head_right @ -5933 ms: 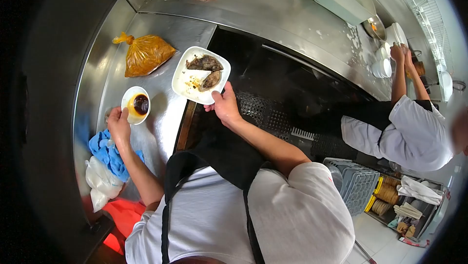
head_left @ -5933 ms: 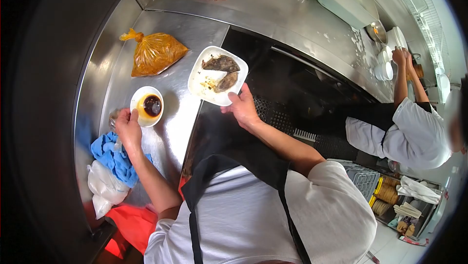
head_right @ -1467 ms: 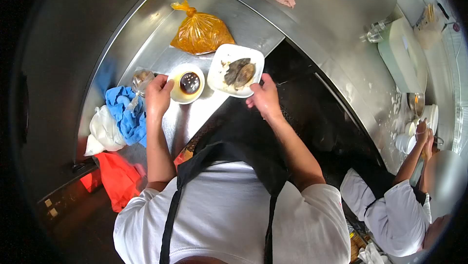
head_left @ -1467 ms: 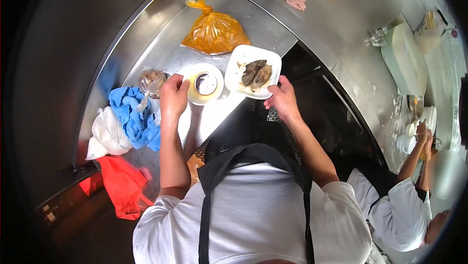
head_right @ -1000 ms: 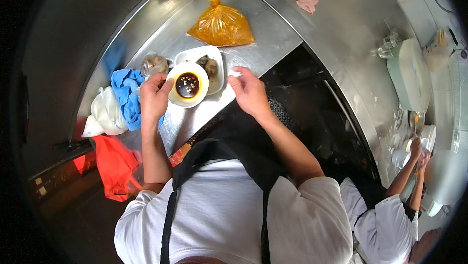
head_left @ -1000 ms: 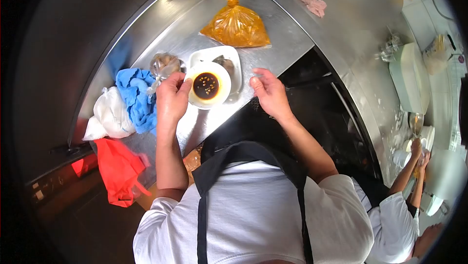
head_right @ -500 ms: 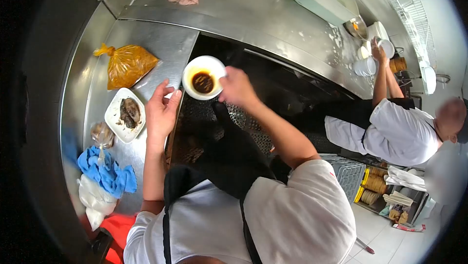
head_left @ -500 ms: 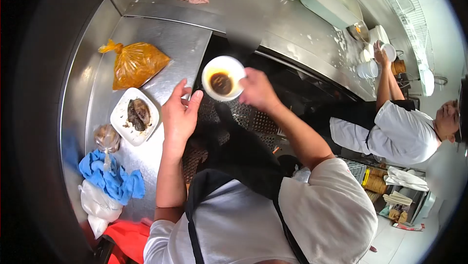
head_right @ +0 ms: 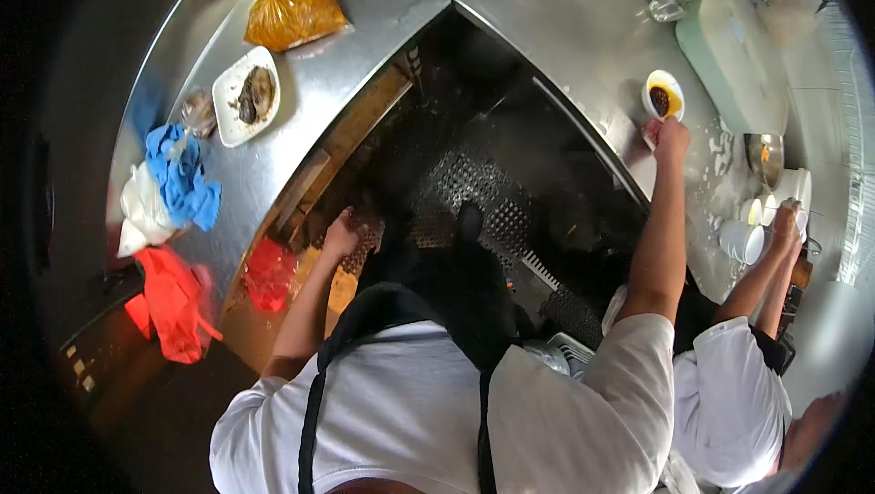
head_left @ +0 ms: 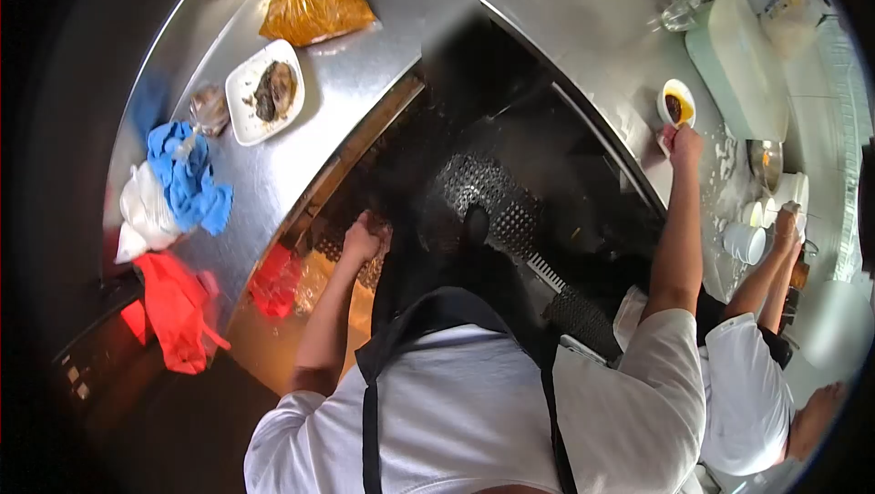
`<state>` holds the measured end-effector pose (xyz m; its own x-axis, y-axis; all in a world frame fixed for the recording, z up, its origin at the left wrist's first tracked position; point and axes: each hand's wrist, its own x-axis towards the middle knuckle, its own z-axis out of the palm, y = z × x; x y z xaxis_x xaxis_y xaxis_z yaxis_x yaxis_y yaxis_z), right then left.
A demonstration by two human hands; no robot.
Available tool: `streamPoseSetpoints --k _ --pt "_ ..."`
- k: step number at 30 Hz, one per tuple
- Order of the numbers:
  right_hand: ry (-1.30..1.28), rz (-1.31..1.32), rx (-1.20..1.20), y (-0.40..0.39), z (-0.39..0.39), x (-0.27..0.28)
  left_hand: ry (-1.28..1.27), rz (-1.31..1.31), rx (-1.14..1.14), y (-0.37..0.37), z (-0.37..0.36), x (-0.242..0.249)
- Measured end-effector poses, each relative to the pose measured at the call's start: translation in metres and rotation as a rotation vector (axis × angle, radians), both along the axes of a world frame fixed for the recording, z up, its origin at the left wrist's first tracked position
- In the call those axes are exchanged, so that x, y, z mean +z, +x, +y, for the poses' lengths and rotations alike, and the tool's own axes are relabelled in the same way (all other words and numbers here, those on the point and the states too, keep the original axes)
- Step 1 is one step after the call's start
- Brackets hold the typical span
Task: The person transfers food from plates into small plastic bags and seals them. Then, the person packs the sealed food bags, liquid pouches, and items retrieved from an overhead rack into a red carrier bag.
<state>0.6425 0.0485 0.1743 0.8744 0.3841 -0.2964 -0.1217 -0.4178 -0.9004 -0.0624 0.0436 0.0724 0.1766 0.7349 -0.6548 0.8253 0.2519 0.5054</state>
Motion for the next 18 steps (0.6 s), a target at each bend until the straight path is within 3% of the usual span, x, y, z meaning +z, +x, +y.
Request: streamPoseSetpoints --k 2,5,8,9,13,15,18 --pt "-0.002 0.048 0.061 0.005 -0.008 0.003 0.02 -0.144 0.216 -0.02 -0.029 -0.078" --pt "0.006 0.076 0.073 -0.009 -0.016 0.028 -0.209 -0.411 0.668 0.025 -0.009 -0.035" --pt "0.053 0.028 0.065 -0.035 -0.034 0.043 -0.159 -0.493 0.895 0.057 0.023 -0.007" --pt "0.076 0.008 0.069 -0.042 -0.041 0.048 -0.154 -0.56 0.908 0.055 0.03 -0.02" --pt "0.224 -0.232 0.042 -0.096 -0.055 0.059 -0.193 -0.617 0.88 0.071 0.045 0.004" --pt "0.33 -0.221 0.183 -0.148 -0.06 0.072 -0.198 -0.573 0.847 0.071 0.044 0.003" --pt "0.288 -0.05 0.435 -0.229 -0.056 0.077 -0.086 -0.443 0.776 0.083 0.062 -0.004"
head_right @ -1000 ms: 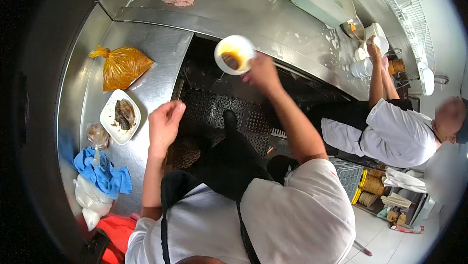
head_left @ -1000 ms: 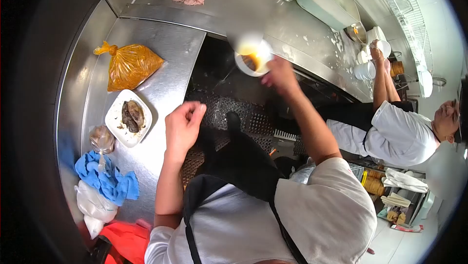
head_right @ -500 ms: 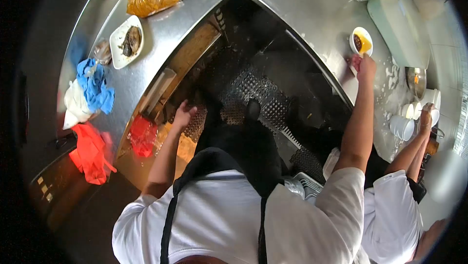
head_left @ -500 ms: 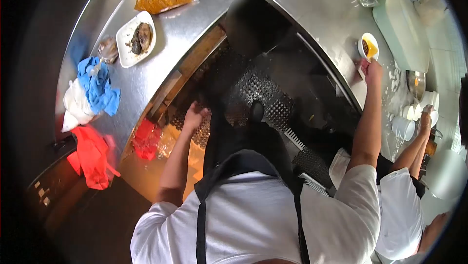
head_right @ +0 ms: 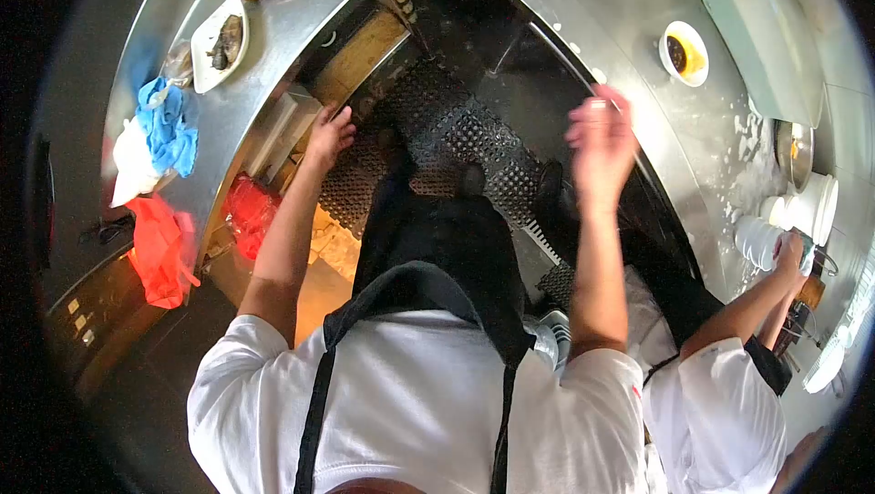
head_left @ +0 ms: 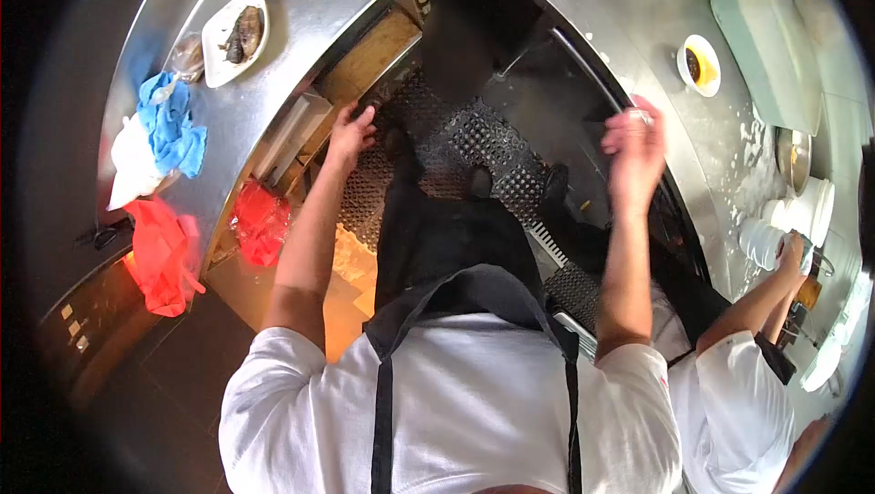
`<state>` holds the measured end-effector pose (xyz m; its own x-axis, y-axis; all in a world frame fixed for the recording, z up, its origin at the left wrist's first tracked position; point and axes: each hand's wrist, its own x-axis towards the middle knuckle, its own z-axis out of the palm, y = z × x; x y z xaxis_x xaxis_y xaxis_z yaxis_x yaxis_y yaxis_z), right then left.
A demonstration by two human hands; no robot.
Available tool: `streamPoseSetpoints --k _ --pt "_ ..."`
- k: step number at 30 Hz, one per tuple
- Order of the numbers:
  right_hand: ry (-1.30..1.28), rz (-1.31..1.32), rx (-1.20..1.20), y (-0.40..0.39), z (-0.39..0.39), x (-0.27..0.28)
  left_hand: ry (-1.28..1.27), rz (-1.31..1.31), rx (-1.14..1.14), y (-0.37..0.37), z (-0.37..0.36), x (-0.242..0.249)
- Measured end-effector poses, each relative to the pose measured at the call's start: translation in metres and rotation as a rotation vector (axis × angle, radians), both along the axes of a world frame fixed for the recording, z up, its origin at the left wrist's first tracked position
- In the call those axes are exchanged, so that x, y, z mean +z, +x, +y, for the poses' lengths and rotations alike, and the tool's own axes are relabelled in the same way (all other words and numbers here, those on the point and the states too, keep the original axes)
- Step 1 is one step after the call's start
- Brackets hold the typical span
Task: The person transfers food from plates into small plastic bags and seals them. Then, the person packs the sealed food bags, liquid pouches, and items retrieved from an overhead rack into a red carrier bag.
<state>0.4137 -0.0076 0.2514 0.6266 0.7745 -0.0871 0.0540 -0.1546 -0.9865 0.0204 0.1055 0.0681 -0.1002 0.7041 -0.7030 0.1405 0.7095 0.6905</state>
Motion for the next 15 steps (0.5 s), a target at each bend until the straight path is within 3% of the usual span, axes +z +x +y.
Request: streamPoseSetpoints --k 3,5,9,15 --pt "-0.09 0.12 0.272 -0.048 0.006 -0.068 0.073 0.057 -0.01 -0.001 0.043 -0.033" --pt "-0.165 0.196 0.352 -0.075 0.004 -0.124 0.011 -0.134 0.1 -0.031 0.096 -0.109" --pt "-0.287 0.019 0.488 -0.106 -0.009 -0.184 0.156 -0.41 0.455 -0.073 0.196 -0.204" --pt "-0.463 0.041 0.427 -0.097 -0.054 -0.229 0.332 -0.651 0.793 -0.067 0.27 -0.206"
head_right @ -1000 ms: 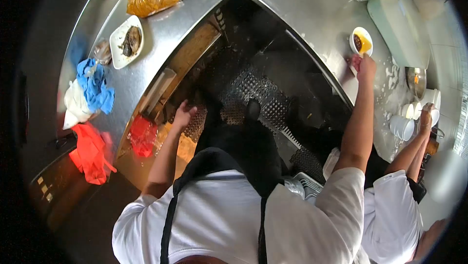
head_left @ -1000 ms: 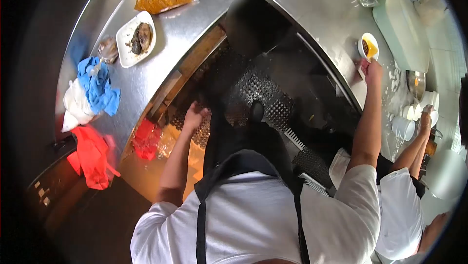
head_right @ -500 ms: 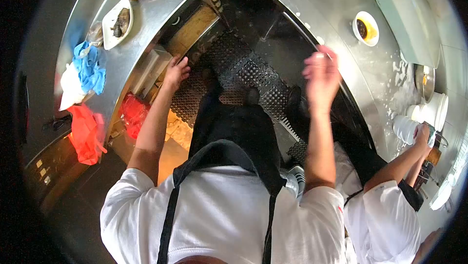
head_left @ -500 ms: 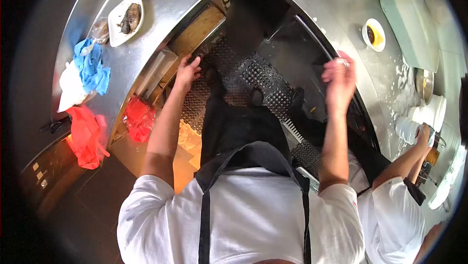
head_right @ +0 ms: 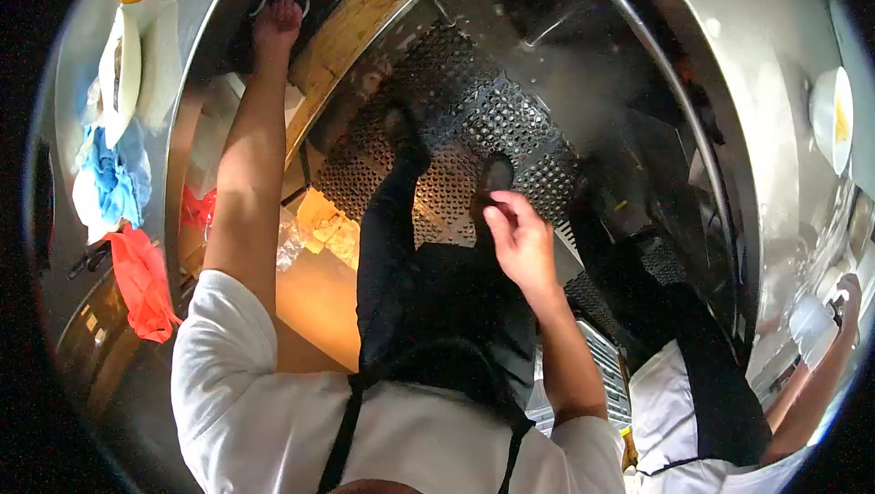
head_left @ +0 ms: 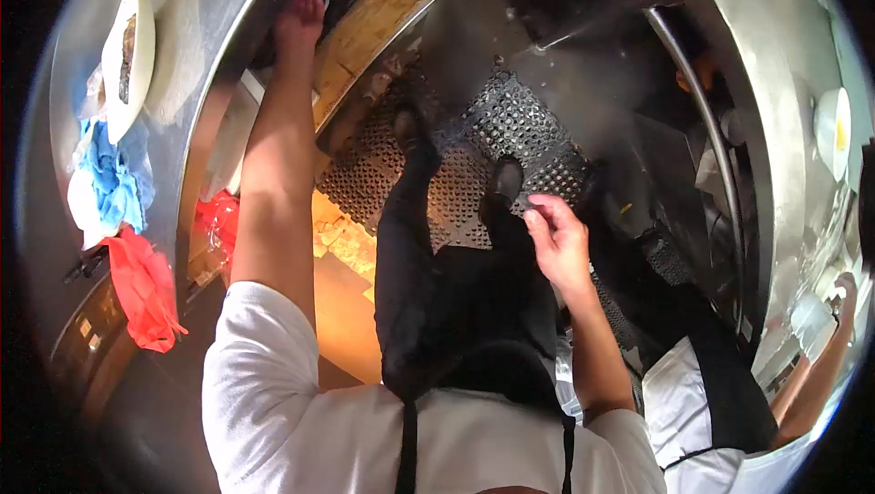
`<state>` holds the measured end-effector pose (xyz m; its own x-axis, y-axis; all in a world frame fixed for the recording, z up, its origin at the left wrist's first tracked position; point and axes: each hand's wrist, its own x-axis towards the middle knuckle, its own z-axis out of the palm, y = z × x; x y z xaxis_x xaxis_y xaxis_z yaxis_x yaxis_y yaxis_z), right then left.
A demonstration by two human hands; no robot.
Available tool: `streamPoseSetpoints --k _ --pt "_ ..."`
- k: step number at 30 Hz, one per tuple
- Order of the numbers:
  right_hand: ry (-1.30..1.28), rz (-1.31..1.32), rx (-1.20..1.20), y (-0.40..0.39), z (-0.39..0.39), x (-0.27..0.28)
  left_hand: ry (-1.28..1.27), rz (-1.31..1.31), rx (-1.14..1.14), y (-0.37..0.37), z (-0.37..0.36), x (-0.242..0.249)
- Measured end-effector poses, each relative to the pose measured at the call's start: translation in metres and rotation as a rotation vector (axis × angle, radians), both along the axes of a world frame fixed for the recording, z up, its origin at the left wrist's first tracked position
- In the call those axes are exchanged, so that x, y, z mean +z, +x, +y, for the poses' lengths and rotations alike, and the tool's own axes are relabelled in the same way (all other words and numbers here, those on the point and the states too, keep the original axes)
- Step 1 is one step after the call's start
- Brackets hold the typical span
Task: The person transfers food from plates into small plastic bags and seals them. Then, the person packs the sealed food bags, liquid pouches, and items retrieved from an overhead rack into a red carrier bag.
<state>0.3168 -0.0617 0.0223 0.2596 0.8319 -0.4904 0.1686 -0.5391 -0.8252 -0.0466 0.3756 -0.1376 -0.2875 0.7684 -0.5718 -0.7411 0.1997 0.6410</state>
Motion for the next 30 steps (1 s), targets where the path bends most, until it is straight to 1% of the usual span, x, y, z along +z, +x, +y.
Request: streamPoseSetpoints --k 2,4,5,8,11,12,13,15,17,18,21,22,23,24,26,28,30 --pt "-0.059 -0.004 -0.009 0.012 -0.006 -0.001 0.033 -0.135 0.013 -0.002 0.01 -0.009" --pt "-0.016 0.02 -0.088 0.022 -0.012 -0.01 0.151 -0.129 0.016 0.003 -0.001 -0.002" --pt "-0.057 0.02 -0.099 0.028 -0.011 -0.01 0.22 -0.128 0.018 0.009 -0.005 0.008" --pt "-0.064 0.016 -0.135 0.038 -0.008 -0.016 0.3 -0.307 -0.057 0.013 -0.019 0.049" --pt "-0.051 0.034 -0.119 0.035 0.006 -0.015 0.235 -0.25 -0.008 0.006 -0.026 0.019" --pt "-0.05 0.042 -0.113 0.032 0.009 -0.015 0.142 -0.291 0.025 0.015 -0.039 0.019" --pt "-0.048 0.05 -0.101 0.029 0.012 -0.015 0.049 -0.331 0.062 0.033 -0.063 0.025" --pt "-0.047 0.035 -0.067 0.02 0.022 -0.007 -0.063 -0.249 0.051 0.082 -0.124 0.083" --pt "-0.044 0.027 -0.023 0.015 0.025 -0.004 -0.188 0.04 -0.36 0.099 -0.158 0.12" --pt "-0.056 0.011 0.006 0.012 0.027 -0.002 -0.245 0.191 -0.562 0.102 -0.158 0.13" --pt "-0.055 -0.005 0.055 0.006 0.031 0.004 -0.147 1.251 -1.016 0.072 -0.114 0.156" --pt "-0.053 -0.025 0.077 0.005 0.033 0.006 -0.125 1.551 -0.988 0.046 -0.089 0.135" --pt "-0.044 -0.051 0.102 0.004 0.033 0.004 -0.1 1.85 -0.941 0.007 -0.053 0.092" --pt "-0.06 -0.067 0.113 0.003 0.035 0.007 -0.131 2.018 -0.936 -0.013 -0.026 0.075" --pt "-0.096 -0.098 0.133 0.002 0.038 0.013 -0.213 2.166 -1.006 -0.027 0.0 0.064" --pt "-0.077 -0.118 0.137 0.001 0.034 0.009 -0.265 2.201 -1.085 -0.027 0.01 0.055" --pt "-0.051 -0.13 0.139 0.002 0.029 0.008 -0.259 2.208 -1.114 -0.022 0.012 0.053"
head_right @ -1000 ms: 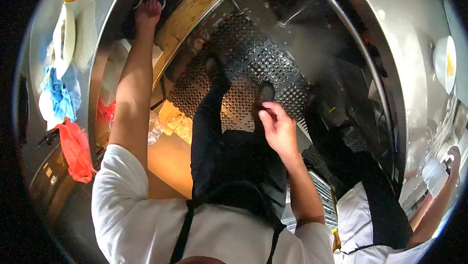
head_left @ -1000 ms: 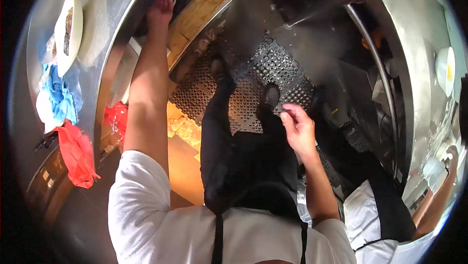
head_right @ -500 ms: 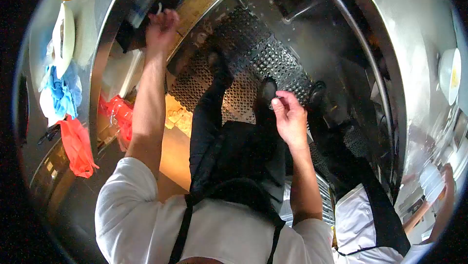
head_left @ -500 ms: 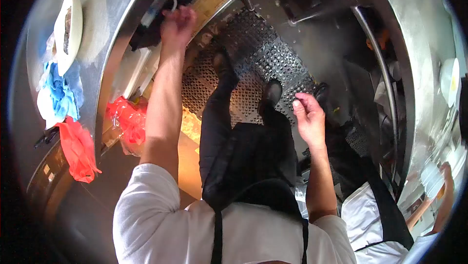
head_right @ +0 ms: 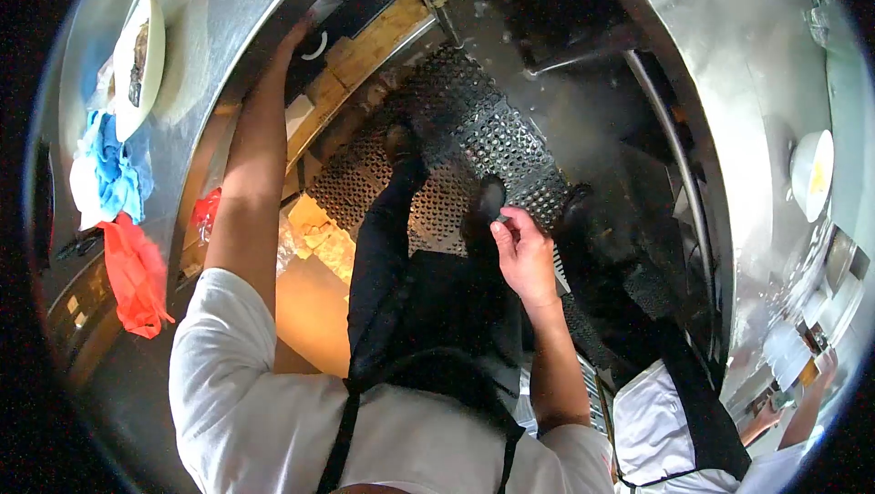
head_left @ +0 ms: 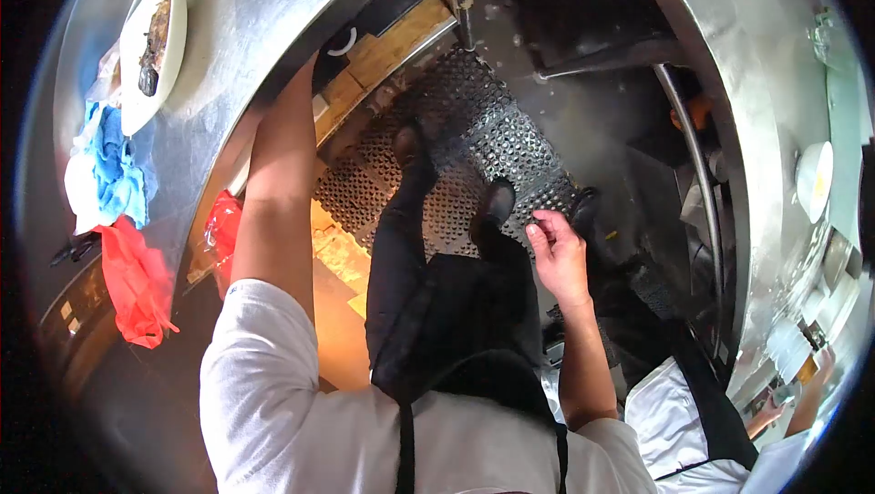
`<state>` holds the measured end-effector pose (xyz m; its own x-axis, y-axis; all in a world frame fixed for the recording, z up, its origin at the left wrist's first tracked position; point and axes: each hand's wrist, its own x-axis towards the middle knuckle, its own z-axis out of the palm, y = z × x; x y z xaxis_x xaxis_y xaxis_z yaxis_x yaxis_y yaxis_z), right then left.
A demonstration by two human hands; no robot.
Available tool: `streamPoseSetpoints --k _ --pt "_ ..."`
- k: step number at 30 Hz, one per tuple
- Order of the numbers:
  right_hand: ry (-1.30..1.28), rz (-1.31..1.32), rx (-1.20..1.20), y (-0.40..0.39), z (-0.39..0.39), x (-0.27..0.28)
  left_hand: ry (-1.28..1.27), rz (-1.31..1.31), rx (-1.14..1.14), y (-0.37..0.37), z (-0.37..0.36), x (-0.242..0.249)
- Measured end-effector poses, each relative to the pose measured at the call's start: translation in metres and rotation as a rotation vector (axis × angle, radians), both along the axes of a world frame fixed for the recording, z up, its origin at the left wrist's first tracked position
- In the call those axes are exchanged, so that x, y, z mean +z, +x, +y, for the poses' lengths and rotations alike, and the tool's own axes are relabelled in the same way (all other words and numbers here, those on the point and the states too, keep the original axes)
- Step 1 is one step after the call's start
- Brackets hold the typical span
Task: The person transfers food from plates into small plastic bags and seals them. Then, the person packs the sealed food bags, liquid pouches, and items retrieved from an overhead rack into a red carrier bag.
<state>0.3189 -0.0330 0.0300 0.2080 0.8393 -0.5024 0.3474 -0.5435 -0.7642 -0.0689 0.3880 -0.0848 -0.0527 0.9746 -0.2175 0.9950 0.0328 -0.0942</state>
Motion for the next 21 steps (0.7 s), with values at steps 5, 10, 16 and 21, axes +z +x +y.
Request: streamPoseSetpoints --k 5,10,16,21 --pt "-0.005 -0.046 0.076 0.006 -0.006 0.022 0.071 -0.062 -0.028 0.01 -0.037 0.013" --pt "0.014 -0.077 0.216 0.017 -0.002 0.046 0.383 -0.475 -0.066 0.05 -0.105 0.068" --pt "0.065 -0.012 0.301 0.015 0.024 0.076 0.014 -0.84 0.244 0.11 -0.215 0.137" --pt "-0.074 0.903 -0.099 -0.013 0.066 0.101 -0.176 -2.297 0.476 0.157 -0.316 0.269"
